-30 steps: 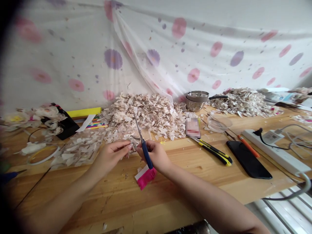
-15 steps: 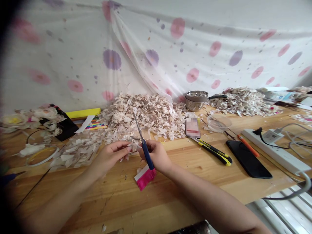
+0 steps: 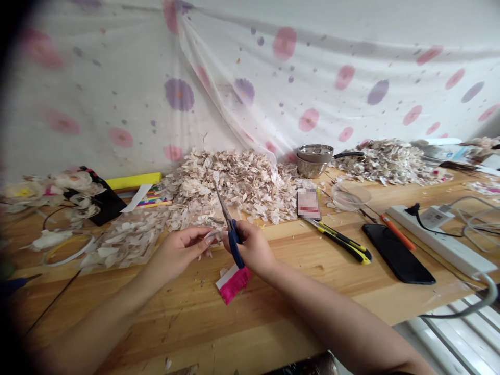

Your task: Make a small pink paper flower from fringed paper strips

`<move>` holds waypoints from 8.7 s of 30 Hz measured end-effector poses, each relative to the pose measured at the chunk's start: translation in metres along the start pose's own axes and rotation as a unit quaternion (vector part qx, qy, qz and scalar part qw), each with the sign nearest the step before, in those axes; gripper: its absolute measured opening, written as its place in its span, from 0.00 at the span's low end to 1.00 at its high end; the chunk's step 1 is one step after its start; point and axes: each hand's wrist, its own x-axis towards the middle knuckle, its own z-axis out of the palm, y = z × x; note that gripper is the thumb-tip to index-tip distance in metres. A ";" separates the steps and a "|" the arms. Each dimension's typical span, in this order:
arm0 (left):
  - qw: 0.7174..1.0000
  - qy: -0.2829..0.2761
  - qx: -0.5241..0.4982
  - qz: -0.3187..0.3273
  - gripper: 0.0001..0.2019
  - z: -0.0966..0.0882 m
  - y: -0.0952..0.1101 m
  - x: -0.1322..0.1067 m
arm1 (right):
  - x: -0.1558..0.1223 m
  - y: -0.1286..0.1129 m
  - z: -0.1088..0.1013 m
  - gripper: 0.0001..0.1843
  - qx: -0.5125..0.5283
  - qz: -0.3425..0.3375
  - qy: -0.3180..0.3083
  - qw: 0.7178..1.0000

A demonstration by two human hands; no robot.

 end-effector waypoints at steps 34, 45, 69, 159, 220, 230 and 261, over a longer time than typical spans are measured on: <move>0.998 -0.044 0.042 -0.010 0.12 0.001 -0.019 0.006 | -0.002 0.003 -0.002 0.08 -0.042 -0.008 -0.055 0.998; 0.998 -0.036 0.009 -0.047 0.10 0.005 -0.022 0.010 | 0.006 0.009 -0.004 0.06 -0.001 0.036 -0.072 0.997; 0.982 0.168 -0.039 0.071 0.13 -0.023 0.005 -0.002 | -0.002 -0.012 -0.007 0.28 0.029 0.037 -0.144 0.989; 0.998 -0.023 0.013 0.056 0.11 -0.046 0.021 -0.004 | 0.017 -0.030 -0.054 0.22 -0.067 0.084 -0.348 0.931; 0.945 -0.300 0.023 -0.127 0.11 -0.020 0.000 0.001 | 0.013 0.004 -0.017 0.24 0.070 0.117 -0.215 0.967; 0.945 -0.293 0.132 -0.067 0.12 -0.016 0.004 0.000 | 0.008 -0.002 -0.015 0.17 0.054 0.130 -0.181 0.973; 0.992 -0.109 0.045 -0.037 0.16 -0.029 0.000 0.012 | 0.012 0.002 -0.018 0.16 0.065 0.122 -0.072 0.988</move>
